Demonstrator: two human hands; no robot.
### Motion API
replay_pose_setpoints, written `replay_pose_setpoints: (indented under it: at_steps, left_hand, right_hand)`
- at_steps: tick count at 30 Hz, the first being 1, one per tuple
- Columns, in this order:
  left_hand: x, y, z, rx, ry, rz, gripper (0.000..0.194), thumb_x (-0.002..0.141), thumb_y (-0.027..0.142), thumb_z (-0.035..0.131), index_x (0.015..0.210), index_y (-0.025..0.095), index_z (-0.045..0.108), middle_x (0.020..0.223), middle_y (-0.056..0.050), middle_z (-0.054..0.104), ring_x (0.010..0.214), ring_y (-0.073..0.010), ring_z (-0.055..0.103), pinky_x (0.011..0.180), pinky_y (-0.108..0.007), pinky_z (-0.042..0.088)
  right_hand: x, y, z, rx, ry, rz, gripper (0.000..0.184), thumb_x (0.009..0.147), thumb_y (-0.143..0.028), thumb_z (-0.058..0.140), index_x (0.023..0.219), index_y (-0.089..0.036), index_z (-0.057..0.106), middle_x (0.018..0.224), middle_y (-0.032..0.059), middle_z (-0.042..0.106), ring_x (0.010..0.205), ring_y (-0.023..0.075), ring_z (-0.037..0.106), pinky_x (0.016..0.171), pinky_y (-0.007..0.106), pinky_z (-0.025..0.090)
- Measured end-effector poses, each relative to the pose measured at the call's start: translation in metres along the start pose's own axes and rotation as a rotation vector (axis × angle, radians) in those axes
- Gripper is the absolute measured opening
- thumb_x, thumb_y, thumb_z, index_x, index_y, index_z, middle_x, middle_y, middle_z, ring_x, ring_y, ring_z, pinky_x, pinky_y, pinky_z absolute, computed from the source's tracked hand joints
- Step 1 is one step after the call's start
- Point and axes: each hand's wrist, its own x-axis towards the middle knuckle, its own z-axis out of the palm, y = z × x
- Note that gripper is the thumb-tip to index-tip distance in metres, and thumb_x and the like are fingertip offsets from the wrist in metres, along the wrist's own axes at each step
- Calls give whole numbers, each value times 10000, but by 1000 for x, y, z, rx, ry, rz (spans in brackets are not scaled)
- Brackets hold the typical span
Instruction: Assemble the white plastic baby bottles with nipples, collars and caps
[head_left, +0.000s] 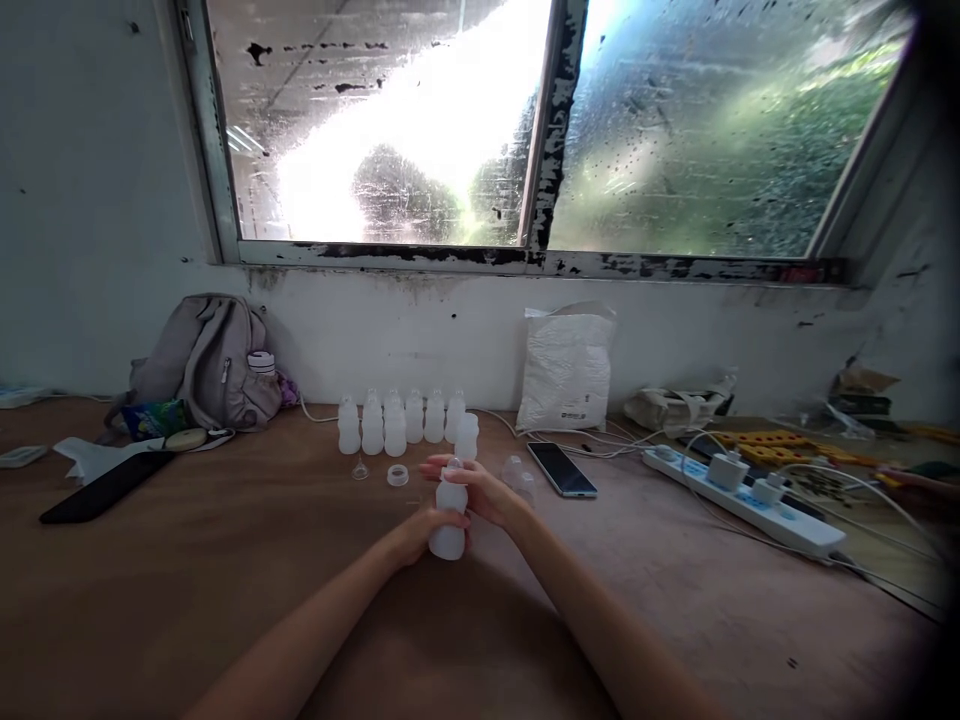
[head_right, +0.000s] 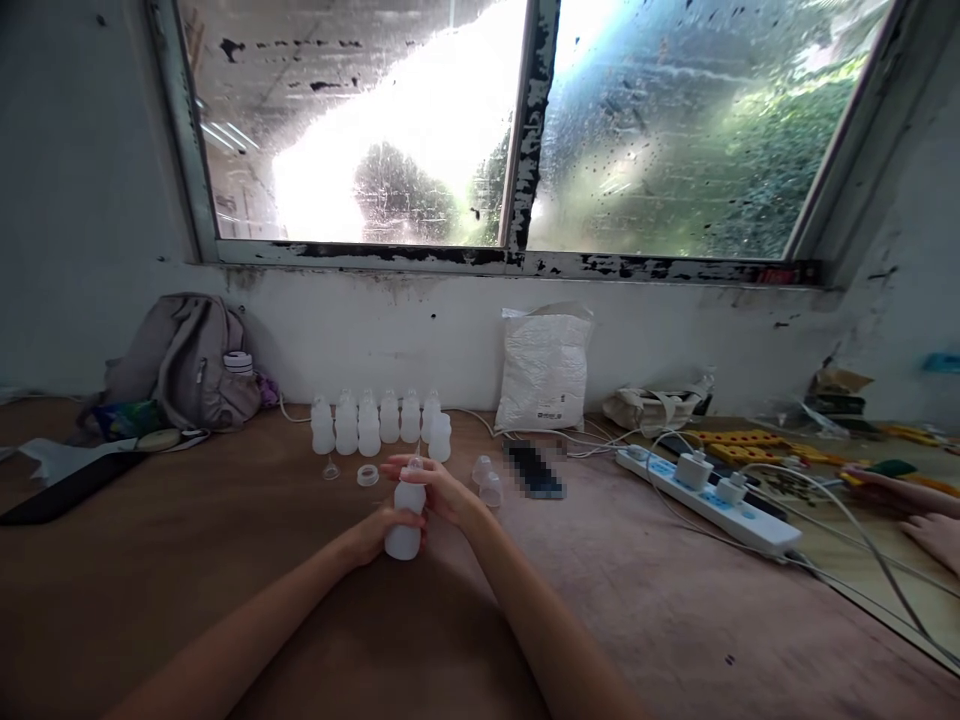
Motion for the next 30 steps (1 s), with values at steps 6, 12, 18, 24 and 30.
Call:
replay_pose_setpoints:
  at_steps: [6, 12, 18, 24, 30]
  left_hand:
    - [9, -5, 18, 68, 342, 145, 200, 545, 116, 561, 737, 149, 518, 631, 2, 558, 572, -123, 517, 569, -248, 408]
    - [-9, 5, 3, -52, -155, -132, 198, 574, 180, 522, 749, 102, 571, 648, -59, 595, 582, -158, 556, 592, -297, 432]
    - [2, -1, 3, 43, 12, 20, 145, 576, 116, 513, 718, 130, 540, 600, -16, 565, 550, -145, 527, 538, -268, 414]
    - [19, -6, 4, 418, 440, 361, 390, 449, 61, 612, 825, 130, 530, 755, -28, 594, 717, -209, 553, 618, -276, 429]
    - [16, -10, 2, 523, 536, 329, 499, 517, 176, 645, 989, 185, 484, 849, -40, 598, 798, -225, 566, 675, -293, 430]
  right_hand:
    - [8, 11, 0, -289, 304, -94, 203, 583, -295, 650, 725, -152, 635, 744, 38, 646, 706, 167, 568, 592, 249, 413]
    - [-9, -9, 1, -137, -55, 1, 307, 599, -312, 639, 872, -173, 615, 926, 60, 633, 759, 173, 579, 564, 237, 426]
    - [0, 7, 4, -114, 135, -60, 124, 586, -241, 613, 680, -170, 573, 617, 6, 609, 584, 140, 555, 528, 233, 398]
    - [7, 11, 16, -212, 337, -287, 134, 538, -208, 631, 609, -187, 519, 579, -37, 525, 535, 105, 480, 503, 212, 359]
    - [7, 16, 21, -289, 503, -360, 119, 562, -243, 589, 630, -194, 505, 578, -36, 495, 533, 111, 455, 507, 222, 356]
